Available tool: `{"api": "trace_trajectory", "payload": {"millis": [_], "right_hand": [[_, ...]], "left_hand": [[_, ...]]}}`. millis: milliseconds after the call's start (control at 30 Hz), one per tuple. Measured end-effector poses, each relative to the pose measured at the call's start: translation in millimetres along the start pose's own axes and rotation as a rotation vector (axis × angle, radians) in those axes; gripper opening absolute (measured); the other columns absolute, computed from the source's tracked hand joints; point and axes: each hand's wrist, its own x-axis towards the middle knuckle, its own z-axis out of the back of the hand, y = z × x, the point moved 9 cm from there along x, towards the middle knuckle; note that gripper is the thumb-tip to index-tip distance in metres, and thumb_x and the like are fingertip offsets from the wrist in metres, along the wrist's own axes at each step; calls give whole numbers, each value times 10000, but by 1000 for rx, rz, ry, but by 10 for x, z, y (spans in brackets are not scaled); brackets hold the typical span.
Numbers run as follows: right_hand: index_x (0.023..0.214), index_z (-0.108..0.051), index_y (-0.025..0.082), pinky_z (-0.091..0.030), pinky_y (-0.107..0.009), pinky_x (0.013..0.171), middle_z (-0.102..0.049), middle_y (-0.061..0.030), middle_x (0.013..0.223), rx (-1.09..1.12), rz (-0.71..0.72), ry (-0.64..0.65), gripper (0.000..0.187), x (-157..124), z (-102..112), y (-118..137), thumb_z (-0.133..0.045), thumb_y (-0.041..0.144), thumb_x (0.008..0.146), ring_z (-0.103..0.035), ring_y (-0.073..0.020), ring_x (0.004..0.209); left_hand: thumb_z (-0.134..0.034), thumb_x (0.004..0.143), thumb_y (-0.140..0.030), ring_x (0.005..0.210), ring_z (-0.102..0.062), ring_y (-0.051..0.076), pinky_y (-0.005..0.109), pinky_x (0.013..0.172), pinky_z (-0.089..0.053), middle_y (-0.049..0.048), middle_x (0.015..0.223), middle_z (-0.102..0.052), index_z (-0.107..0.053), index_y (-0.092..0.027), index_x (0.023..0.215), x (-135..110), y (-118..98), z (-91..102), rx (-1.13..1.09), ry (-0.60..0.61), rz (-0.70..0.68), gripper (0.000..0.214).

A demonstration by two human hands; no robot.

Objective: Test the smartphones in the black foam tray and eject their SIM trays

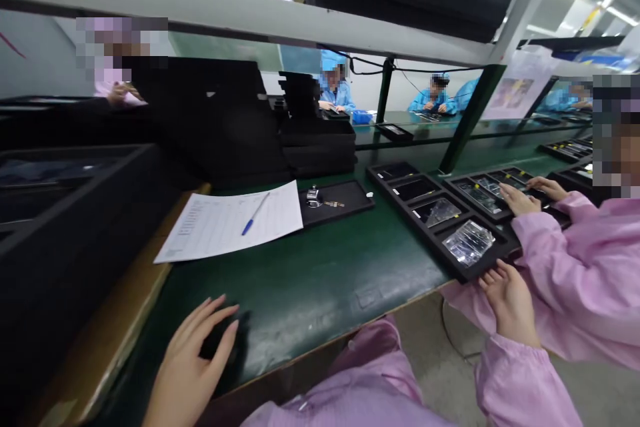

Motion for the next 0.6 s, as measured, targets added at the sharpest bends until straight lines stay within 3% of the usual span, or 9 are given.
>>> {"api": "trace_trajectory", "payload": {"millis": [100,200,433,533,600], "right_hand": [[973,-566,171,-598,-280,642,-610,-86,989,93,-97,-7,147,63,93,9,-436,225,931,-661,-160,848],[968,-572,192,-625,-286,629,-598,-139,1042,160,-170,54,224,15,28,44,-374,266,892,-678,-179,901],[917,-593,227,-632,-315,789,-635,-85,940,260,-272,318,148,-277,-567,-14,-506,336,864,-668,-180,917],[939,-600,227,-605,-353,908,-658,-82,973,295,-175,428,151,-480,-789,74,-519,324,858,-661,-190,978],[943,-602,225,-586,-391,957,-668,-79,991,303,-114,483,149,-603,-888,117,-537,295,829,-660,-201,993]], "left_hand": [[-526,914,-414,1245,-612,329,553,1005,-535,108,1228,-709,-712,-245,1006,103,-308,-105,-67,47,-48,268],[-536,910,-374,1232,-631,294,504,1015,-543,90,1247,-709,-723,-252,1029,204,-763,-296,-182,184,-112,253],[-594,884,-323,1173,-656,241,440,1066,-498,67,1214,-723,-731,-255,1062,216,-1980,-950,-610,769,-79,234],[-726,799,-404,1178,-650,276,470,1059,-487,127,1271,-692,-696,-204,1159,152,-2532,-1367,-916,1044,73,414],[-845,683,-402,1232,-622,298,471,1070,-473,175,1323,-651,-623,-170,1253,210,-2834,-1644,-1256,1083,351,654]]}}
